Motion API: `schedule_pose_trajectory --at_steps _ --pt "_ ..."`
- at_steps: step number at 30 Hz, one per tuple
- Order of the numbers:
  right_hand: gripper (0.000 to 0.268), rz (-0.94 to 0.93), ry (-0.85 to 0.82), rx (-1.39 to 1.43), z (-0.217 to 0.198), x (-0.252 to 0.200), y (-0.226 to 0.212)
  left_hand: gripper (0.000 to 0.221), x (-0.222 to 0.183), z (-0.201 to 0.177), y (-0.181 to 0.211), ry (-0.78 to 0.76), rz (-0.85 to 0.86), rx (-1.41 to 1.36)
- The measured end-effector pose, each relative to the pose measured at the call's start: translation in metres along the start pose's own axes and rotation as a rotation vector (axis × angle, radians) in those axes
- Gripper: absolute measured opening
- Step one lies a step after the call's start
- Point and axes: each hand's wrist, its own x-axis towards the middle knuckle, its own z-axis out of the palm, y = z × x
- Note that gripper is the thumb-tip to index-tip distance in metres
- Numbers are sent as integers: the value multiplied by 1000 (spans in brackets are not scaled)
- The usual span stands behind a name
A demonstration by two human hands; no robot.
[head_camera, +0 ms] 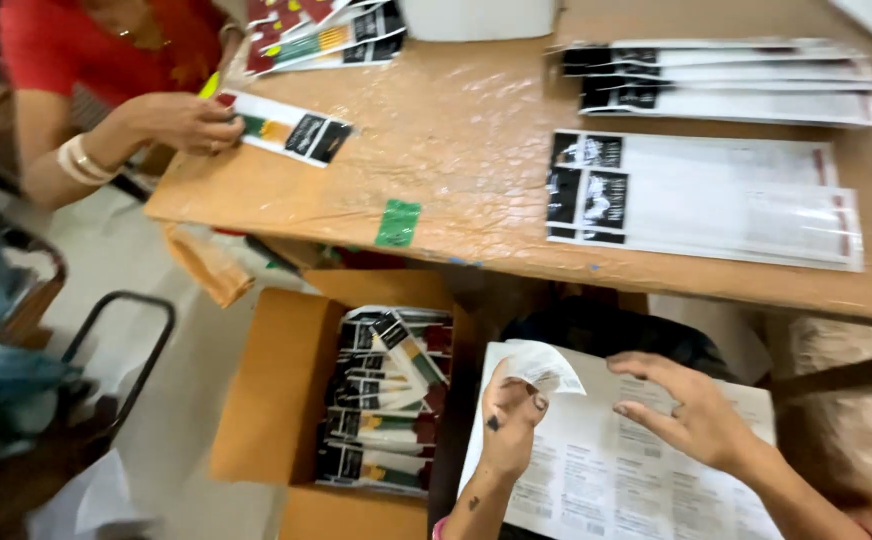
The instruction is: Peeling and sticking labels onto art brush packaging.
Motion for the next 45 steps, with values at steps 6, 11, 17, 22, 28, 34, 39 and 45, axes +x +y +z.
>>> schedule_pose_trajectory --at_steps 6,11,17,22,28,34,39,45 --pt "34 -244 500 -221 -73 32 22 60 1 32 16 -67 74 341" --pt "74 -59 328 -621 -95 73 16 60 -4 -21 -2 63 72 274" --pt "94 -103 211 -692 -96 109 31 55 -6 -36 -15 132 57 212" --pt "94 -121 207 -699 -93 112 30 54 -4 -50 -16 41 85 325" --pt "92 -36 52 -687 -91 89 11 56 -2 -45 -16 179 92 325" --pt "91 -252 196 -725 -84 110 41 46 -11 -6 -3 90 187 338" --pt "91 -272 196 -686 -85 79 2 50 -23 27 19 57 76 346" --pt "84 -223 136 -641 -84 84 -9 52 -13 28 20 57 48 303"
